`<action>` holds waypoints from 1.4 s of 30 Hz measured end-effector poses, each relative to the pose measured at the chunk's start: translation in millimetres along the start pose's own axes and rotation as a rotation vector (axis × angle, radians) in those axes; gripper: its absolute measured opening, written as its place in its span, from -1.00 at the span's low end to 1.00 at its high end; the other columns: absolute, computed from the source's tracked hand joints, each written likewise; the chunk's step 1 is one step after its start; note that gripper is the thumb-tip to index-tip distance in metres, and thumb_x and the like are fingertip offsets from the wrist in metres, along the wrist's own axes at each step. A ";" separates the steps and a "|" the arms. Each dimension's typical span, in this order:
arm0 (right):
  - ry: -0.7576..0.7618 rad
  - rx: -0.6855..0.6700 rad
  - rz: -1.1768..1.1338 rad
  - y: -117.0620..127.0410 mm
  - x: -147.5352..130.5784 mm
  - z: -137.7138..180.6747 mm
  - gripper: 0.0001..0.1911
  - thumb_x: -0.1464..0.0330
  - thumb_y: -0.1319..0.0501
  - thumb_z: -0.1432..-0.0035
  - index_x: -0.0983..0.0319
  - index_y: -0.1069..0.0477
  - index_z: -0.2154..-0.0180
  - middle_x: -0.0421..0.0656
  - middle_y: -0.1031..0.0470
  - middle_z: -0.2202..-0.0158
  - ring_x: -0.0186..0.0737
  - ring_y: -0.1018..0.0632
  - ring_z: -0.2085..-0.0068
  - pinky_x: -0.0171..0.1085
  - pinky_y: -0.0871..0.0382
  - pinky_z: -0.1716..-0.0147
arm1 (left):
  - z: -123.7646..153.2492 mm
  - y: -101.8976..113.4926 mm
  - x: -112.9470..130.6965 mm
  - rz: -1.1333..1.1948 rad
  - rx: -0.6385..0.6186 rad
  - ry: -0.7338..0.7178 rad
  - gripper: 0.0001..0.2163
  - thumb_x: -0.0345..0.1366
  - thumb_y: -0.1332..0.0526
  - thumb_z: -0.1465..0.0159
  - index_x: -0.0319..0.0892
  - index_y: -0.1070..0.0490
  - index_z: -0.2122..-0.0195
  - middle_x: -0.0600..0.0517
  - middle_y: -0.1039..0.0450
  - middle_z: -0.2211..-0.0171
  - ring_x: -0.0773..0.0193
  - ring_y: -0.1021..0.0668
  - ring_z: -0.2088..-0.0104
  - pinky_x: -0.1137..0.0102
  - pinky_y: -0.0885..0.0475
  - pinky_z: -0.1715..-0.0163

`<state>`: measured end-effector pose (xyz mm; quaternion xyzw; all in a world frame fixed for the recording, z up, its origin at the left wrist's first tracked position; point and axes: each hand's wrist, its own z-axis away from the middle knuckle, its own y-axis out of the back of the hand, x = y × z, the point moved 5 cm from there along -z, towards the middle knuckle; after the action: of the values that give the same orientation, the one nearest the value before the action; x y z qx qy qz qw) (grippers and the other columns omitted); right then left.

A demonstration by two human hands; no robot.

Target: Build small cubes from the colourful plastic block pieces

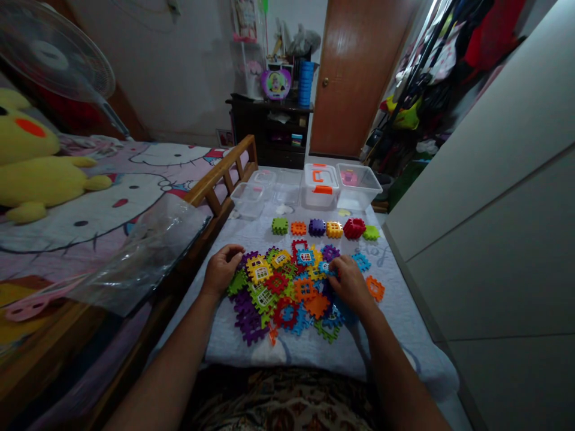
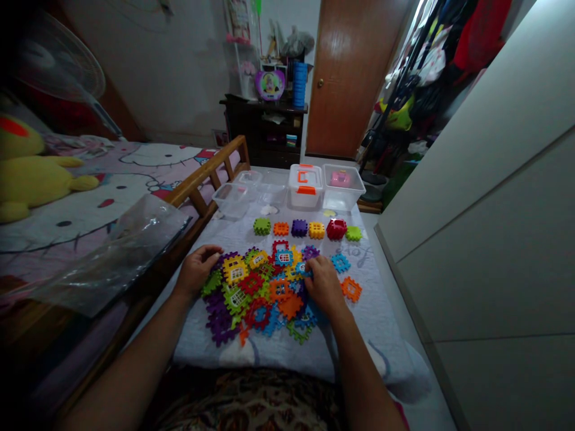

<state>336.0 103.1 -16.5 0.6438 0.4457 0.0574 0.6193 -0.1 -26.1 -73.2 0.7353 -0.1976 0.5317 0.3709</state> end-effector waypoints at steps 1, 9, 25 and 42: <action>0.005 -0.056 0.018 0.4 -0.7 1.1 -0.86 0.52 -0.18 -0.02 0.18 -0.33 0.35 -0.11 -0.40 0.26 -0.12 -0.40 0.17 -0.21 -0.27 0.14 | 0.0 0.1 -0.3 -0.001 0.000 -0.001 -0.73 -0.10 -0.26 -0.15 -0.17 -0.51 0.22 -0.04 -0.58 0.23 0.14 -0.59 0.20 0.29 -0.45 0.09; 0.056 -0.263 0.095 10.1 -7.5 -3.5 -0.90 0.36 -0.26 -0.13 0.21 -0.47 0.26 -0.08 -0.47 0.16 -0.10 -0.43 0.10 -0.15 -0.23 0.03 | 0.0 -0.3 2.4 -0.004 0.011 0.000 -0.74 -0.12 -0.26 -0.15 -0.17 -0.51 0.23 -0.05 -0.58 0.23 0.13 -0.60 0.19 0.27 -0.45 0.08; 0.102 -0.240 0.109 -26.4 -26.6 -58.1 -0.80 0.48 -0.17 -0.19 0.21 -0.54 0.19 -0.05 -0.59 0.11 -0.13 -0.52 0.05 -0.22 -0.26 -0.02 | 1.9 -0.4 7.7 0.009 0.006 0.016 -0.73 -0.10 -0.26 -0.12 -0.16 -0.50 0.25 -0.03 -0.59 0.24 0.13 -0.60 0.19 0.27 -0.46 0.06; -0.317 -0.119 -0.284 0.2 23.7 -3.0 -0.76 0.38 -0.11 -0.10 0.24 -0.48 0.21 -0.19 -0.52 0.40 -0.24 -0.49 0.39 -0.30 -0.29 0.38 | 2.4 -0.1 7.2 -0.017 0.002 0.035 -0.71 -0.10 -0.25 -0.12 -0.18 -0.51 0.23 -0.03 -0.58 0.25 0.15 -0.58 0.23 0.30 -0.46 0.11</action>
<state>348.4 120.6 -27.0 0.5379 0.4248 -0.1063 0.7203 4.0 -27.1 -66.9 0.7280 -0.1841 0.5415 0.3780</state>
